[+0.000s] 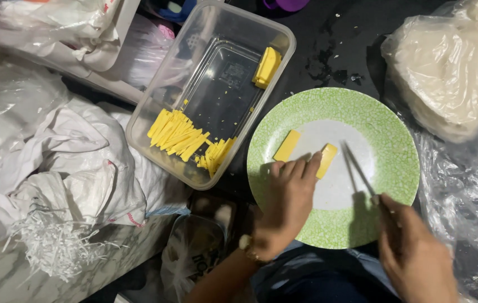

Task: Cutting cheese into thin strips and placing them in a container

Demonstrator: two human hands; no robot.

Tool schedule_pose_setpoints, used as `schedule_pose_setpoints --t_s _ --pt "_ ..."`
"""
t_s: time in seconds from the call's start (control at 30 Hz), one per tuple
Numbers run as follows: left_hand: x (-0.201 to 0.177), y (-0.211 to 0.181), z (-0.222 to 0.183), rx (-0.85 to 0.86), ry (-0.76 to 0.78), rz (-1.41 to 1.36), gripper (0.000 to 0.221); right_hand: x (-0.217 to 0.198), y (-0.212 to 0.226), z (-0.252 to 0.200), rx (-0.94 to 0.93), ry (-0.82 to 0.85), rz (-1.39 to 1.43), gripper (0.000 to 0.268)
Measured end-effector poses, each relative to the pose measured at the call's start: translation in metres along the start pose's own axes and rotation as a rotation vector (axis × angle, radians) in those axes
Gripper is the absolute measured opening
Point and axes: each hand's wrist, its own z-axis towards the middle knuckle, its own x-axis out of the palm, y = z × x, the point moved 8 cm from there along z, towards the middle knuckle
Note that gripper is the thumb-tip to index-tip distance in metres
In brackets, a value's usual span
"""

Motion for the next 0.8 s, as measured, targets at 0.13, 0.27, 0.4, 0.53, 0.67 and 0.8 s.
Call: schedule_pose_setpoints --t_s 0.13,0.27,0.4,0.53,0.67,0.8 --pt "-0.011 -0.016 0.01 -0.032 -0.016 -0.008 0.034 0.017 0.013 0.004 -0.035 -0.013 -0.011 0.052" --pt "-0.003 -0.013 0.014 -0.094 -0.011 -0.042 0.044 0.032 0.022 0.016 -0.078 0.071 -0.011 0.052" --pt "-0.006 0.003 0.01 -0.148 -0.092 -0.057 0.04 0.016 0.032 0.012 -0.104 -0.008 -0.034 0.053" --pt "-0.012 0.011 0.012 -0.063 -0.053 -0.034 0.031 0.023 0.03 0.002 -0.19 -0.011 -0.019 0.049" --pt "-0.004 0.009 0.013 -0.036 0.003 -0.036 0.05 0.034 0.028 -0.004 -0.291 -0.101 -0.13 0.054" --pt "0.005 0.005 0.015 -0.007 0.056 0.018 0.058 0.039 0.026 -0.006 -0.32 -0.116 -0.237 0.061"
